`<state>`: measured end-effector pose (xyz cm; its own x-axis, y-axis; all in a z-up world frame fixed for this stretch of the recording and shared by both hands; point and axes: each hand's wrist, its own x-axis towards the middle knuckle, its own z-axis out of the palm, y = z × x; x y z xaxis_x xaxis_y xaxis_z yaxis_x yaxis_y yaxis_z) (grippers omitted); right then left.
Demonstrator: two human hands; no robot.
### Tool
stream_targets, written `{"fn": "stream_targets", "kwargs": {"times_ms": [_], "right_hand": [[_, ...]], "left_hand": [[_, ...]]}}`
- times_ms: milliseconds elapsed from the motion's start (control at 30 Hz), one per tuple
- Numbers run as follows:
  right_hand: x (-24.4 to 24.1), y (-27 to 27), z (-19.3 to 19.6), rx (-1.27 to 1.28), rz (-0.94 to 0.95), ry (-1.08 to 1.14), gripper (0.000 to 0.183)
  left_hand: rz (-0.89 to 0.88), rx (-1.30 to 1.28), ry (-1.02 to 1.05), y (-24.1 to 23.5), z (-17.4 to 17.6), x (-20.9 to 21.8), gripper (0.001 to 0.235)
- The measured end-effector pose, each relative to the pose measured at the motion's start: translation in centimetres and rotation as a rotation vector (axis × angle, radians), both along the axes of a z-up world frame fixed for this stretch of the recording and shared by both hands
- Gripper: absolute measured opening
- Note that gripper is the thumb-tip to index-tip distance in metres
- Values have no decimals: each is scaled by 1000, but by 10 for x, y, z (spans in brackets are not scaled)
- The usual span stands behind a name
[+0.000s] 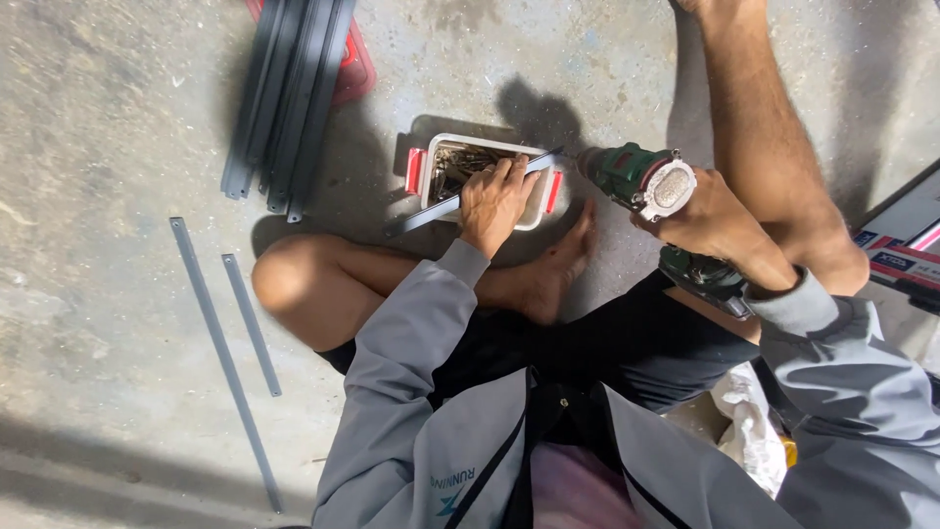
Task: A person sits on the floor and uses a cordless power drill to fasten metal profiles together using screws from a nearby container.
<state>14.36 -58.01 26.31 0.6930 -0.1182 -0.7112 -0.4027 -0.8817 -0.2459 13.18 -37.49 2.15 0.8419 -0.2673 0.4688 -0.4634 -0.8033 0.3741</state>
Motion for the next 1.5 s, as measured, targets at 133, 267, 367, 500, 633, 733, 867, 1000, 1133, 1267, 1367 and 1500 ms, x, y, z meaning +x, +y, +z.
{"fn": "stream_targets", "kwargs": {"times_ms": [133,267,367,500,633,733,867,1000,1133,1267,1367,1500], "right_hand": [[6,2,7,-19,27,48,51],[4,-5,-2,47,57,-58,38],[-2,-16,-10,41,128,-70,39],[4,-11,-2,-9,214,-35,39],[3,-14,-6,53,195,-75,34],[1,-20,-12,48,166,-85,35],[2,-18,-16,44,165,-87,35],[3,-17,-17,-13,175,-29,36],[7,-10,-11,-28,186,19,37],[14,-3,-16,-26,136,61,46],[21,7,-7,-21,148,69,43],[21,12,2,-56,197,84,45]], "left_hand": [[-11,3,14,0,-1,2,35],[-36,-8,37,2,2,1,34],[-47,-4,44,2,-2,1,35],[-37,9,35,1,0,0,34],[-39,10,30,3,1,1,34],[-51,15,35,2,-3,1,34],[-46,22,27,2,-4,1,35],[-44,31,17,2,-6,1,34],[-48,33,14,1,-8,0,34],[-41,31,20,2,-2,-1,34],[-31,29,11,2,0,1,34],[-36,40,19,3,4,1,34]]}}
